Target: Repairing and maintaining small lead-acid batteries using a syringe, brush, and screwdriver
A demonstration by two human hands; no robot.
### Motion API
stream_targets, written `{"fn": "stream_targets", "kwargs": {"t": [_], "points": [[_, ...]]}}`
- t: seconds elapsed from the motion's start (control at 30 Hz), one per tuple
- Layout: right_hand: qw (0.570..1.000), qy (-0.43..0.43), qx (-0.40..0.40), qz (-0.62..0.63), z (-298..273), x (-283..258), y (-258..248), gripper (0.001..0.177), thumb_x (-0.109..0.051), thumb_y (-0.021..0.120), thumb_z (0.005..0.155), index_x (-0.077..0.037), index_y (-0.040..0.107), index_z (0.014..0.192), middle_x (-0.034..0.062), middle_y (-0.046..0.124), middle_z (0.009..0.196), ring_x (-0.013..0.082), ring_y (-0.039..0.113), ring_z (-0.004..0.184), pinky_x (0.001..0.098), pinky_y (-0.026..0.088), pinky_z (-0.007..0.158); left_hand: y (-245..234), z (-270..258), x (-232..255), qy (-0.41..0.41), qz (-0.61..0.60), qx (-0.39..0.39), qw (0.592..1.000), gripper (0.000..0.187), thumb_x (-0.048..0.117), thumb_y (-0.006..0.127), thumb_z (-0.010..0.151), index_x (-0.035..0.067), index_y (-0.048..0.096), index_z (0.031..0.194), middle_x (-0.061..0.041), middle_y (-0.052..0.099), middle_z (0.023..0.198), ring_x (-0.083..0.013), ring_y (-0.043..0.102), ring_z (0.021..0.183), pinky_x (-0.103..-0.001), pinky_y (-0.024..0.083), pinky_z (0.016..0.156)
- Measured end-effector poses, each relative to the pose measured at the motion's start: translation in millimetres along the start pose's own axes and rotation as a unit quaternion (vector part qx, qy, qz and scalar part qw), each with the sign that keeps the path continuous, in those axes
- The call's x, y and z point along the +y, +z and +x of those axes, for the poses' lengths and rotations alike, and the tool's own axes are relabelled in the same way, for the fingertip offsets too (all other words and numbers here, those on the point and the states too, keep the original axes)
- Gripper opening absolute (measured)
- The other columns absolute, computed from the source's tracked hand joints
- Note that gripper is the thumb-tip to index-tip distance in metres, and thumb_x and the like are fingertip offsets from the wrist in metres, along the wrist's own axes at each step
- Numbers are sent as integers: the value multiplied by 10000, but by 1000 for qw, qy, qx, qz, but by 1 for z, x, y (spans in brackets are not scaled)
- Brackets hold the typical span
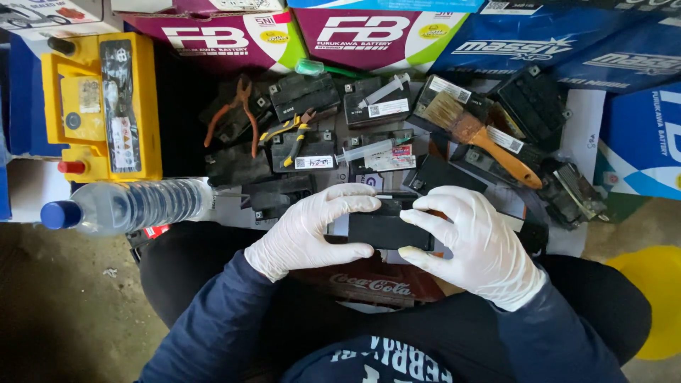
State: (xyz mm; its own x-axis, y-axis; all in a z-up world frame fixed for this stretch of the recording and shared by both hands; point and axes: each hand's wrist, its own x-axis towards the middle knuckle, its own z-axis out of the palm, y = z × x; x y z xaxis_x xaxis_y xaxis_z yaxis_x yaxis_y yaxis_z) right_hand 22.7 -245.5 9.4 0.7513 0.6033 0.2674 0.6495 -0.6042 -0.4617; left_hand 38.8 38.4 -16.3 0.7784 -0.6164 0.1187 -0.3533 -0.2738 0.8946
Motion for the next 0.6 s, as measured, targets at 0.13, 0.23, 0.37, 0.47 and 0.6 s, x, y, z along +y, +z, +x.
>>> {"fn": "stream_targets", "kwargs": {"t": [0.13, 0.23, 0.37, 0.47, 0.6], "points": [[1000, 10, 4, 2, 0, -1, -3, 534, -451, 850, 822, -99, 707, 1196, 95, 664, 1161, 313, 633, 1112, 452, 534, 966, -5, -5, 4, 8, -28, 47, 998, 491, 175, 803, 904, 97, 582, 1336, -104, 639, 1386, -299, 616, 1351, -424, 470, 1197], [999, 39, 8, -15, -6, -3, -5, 562, -497, 833, 814, -125, 704, 1216, 86, 654, 1245, 312, 619, 1210, 448, 515, 1030, -3, -11, 2, -47, -49, 51, 996, 418, 84, 616, 949, 52, 567, 1363, -169, 613, 1425, -300, 607, 1346, -410, 434, 1194], [998, 56, 9, -1, -15, -3, -5, 564, -448, 835, 825, -112, 679, 1250, 103, 621, 1283, 312, 603, 1251, 457, 515, 1063, 9, -12, 11, -104, -75, 64, 990, 434, 144, 643, 964, 61, 580, 1386, -137, 604, 1454, -259, 579, 1373, -388, 411, 1208], [997, 71, 23, 5, -22, 0, 0, 577, -429, 831, 833, -126, 659, 1293, 106, 609, 1320, 320, 596, 1279, 465, 497, 1115, 16, -12, 13, -115, -109, 83, 984, 412, 124, 630, 976, 85, 581, 1383, -137, 585, 1473, -266, 547, 1409, -400, 376, 1242], [990, 104, 21, 95, -32, 5, 9, 640, -351, 848, 827, -104, 599, 1362, 138, 563, 1376, 308, 578, 1303, 450, 477, 1155, 18, -10, 7, -160, -177, 65, 969, 485, 151, 657, 954, 80, 549, 1421, -117, 556, 1506, -231, 504, 1437, -371, 343, 1246]]}}
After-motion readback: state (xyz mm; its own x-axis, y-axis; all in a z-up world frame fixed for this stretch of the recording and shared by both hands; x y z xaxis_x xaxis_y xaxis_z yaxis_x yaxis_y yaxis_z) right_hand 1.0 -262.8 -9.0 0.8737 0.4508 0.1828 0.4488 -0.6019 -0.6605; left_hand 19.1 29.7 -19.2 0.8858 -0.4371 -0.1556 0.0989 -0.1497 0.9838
